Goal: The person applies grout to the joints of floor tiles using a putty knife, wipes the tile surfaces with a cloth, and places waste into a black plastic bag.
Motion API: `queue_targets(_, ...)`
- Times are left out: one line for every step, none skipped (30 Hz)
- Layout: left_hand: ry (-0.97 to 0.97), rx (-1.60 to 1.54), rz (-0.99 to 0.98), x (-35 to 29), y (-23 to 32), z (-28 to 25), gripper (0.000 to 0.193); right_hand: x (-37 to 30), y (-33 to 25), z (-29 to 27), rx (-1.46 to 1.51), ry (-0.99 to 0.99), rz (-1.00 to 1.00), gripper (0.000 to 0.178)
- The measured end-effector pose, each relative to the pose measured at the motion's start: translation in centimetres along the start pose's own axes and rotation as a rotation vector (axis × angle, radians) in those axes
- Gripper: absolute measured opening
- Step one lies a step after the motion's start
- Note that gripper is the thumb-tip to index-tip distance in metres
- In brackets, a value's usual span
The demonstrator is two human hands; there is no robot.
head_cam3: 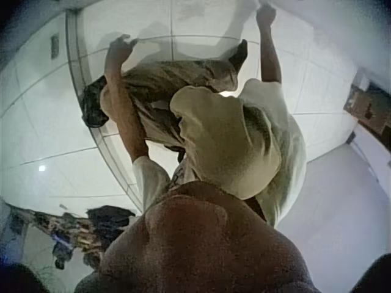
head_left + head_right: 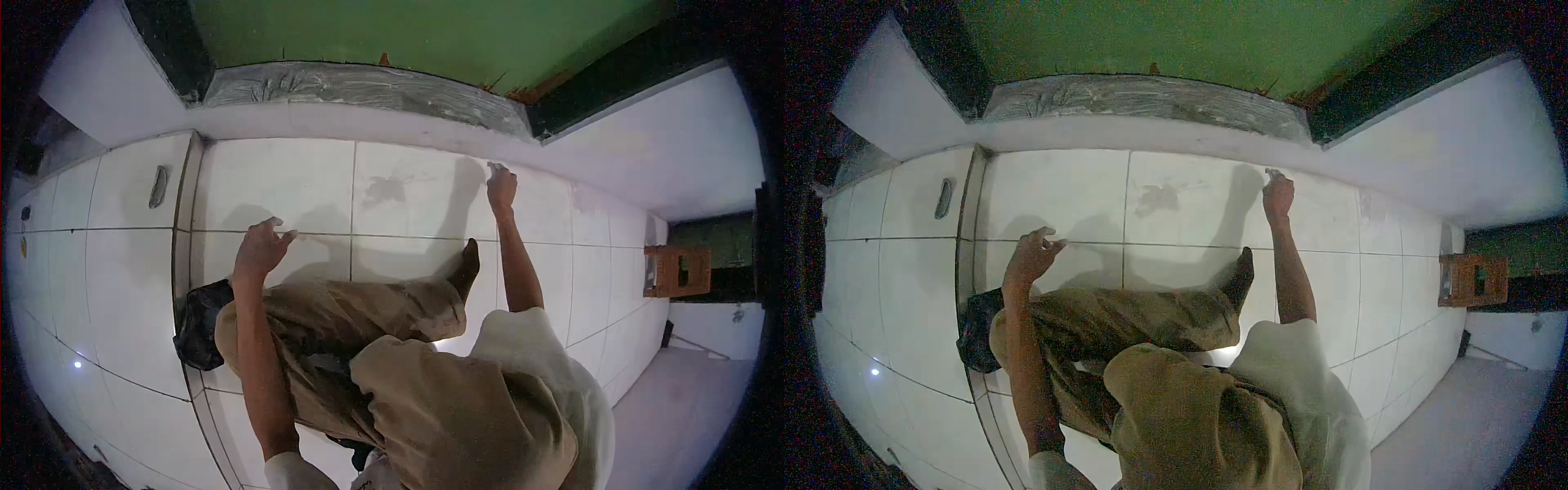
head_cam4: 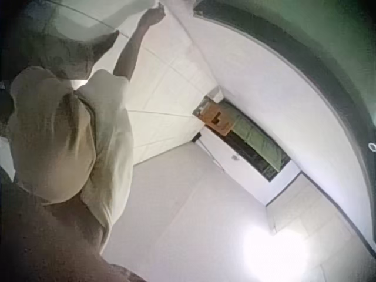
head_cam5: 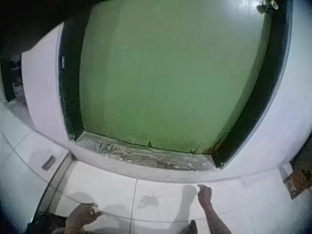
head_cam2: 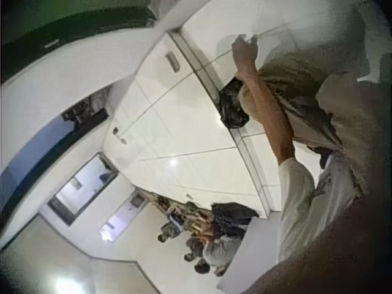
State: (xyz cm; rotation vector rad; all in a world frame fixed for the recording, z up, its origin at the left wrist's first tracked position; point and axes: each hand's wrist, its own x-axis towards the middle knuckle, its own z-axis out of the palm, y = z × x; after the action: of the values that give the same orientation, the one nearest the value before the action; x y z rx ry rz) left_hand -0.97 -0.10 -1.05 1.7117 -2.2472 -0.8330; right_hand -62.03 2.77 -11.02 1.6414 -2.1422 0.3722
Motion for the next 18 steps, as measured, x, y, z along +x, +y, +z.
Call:
queue_targets(0.015,0.024,0.011,-0.2,-0.2,-0.2,0.049,-0.4,0.0,0.8,0.144,-0.096,0.169,0.034)
queue_targets(-0.01,0.009,-0.021,-0.3,-0.4,-0.4,0.049,-0.9,-0.4,1.8,0.106,-0.122,0.188,0.034)
queue_targets(-0.036,-0.017,-0.037,0.0,0.3,-0.6,0.048,-1.1,0.0,2.6,0.053,-0.139,0.212,0.035)
queue_targets(-0.061,-0.031,-0.069,-0.1,0.4,-0.8,0.047,-1.3,-1.5,3.1,0.015,-0.165,0.231,0.035)
queue_targets(-0.029,-0.014,-0.031,-0.1,0.2,-0.6,0.047,-1.8,-2.9,3.4,0.069,-0.169,0.203,0.037)
queue_targets(0.006,0.03,-0.026,-1.2,-1.2,-1.3,0.047,-1.9,-8.4,3.3,0.137,-0.134,0.21,0.035)
queue_targets(0.033,0.005,0.071,0.4,0.2,0.1,0.046,-1.6,-5.1,3.8,0.068,-0.093,0.085,0.032)
queue_targets(0.009,0.028,0.08,0.1,-1.0,0.1,0.046,-1.8,-9.5,3.3,0.171,-0.161,0.142,0.032)
queue_targets(-0.01,0.055,0.08,-0.7,-2.5,-0.5,0.046,-2.6,-14.6,2.2,0.108,-0.058,-0.107,0.034)
queue_targets(-0.053,-0.003,0.042,0.5,0.6,-0.4,0.046,-2.5,-13.7,2.3,0.139,-0.097,-0.03,0.032)
queue_targets(-0.089,-0.018,-0.056,-0.2,1.7,-1.6,0.046,-2.3,-17.4,0.9,0.247,-0.24,-0.057,0.028)
queue_targets(-0.084,-0.003,-0.092,-1.1,0.5,-2.1,0.045,-1.8,-22.4,-1.7,0.262,-0.407,-0.05,0.027)
queue_targets(-0.082,-0.008,-0.088,-0.9,0.3,-1.7,0.043,-1.5,-23.4,-2.4,0.318,-0.39,-0.079,0.027)
queue_targets(-0.08,-0.003,-0.099,-1.0,-0.8,-1.3,0.041,-1.1,-24.2,-3.5,0.384,-0.39,-0.065,0.028)
queue_targets(0.018,0.054,0.031,-1.0,-1.1,-0.7,0.042,-0.6,-24.5,-4.8,0.443,-0.387,-0.045,0.029)
queue_targets(0.008,0.071,0.039,-1.0,-1.7,-0.3,0.044,-0.4,-24.6,-5.6,0.504,-0.385,-0.027,0.029)
queue_targets(-0.002,0.089,0.044,-1.1,-2.3,0.0,0.047,-0.6,-23.7,-5.4,0.47,-0.312,-0.103,0.031)
queue_targets(-0.011,0.102,0.052,-1.1,-2.2,-0.1,0.049,-0.6,-22.6,-5.7,0.479,-0.289,-0.091,0.032)
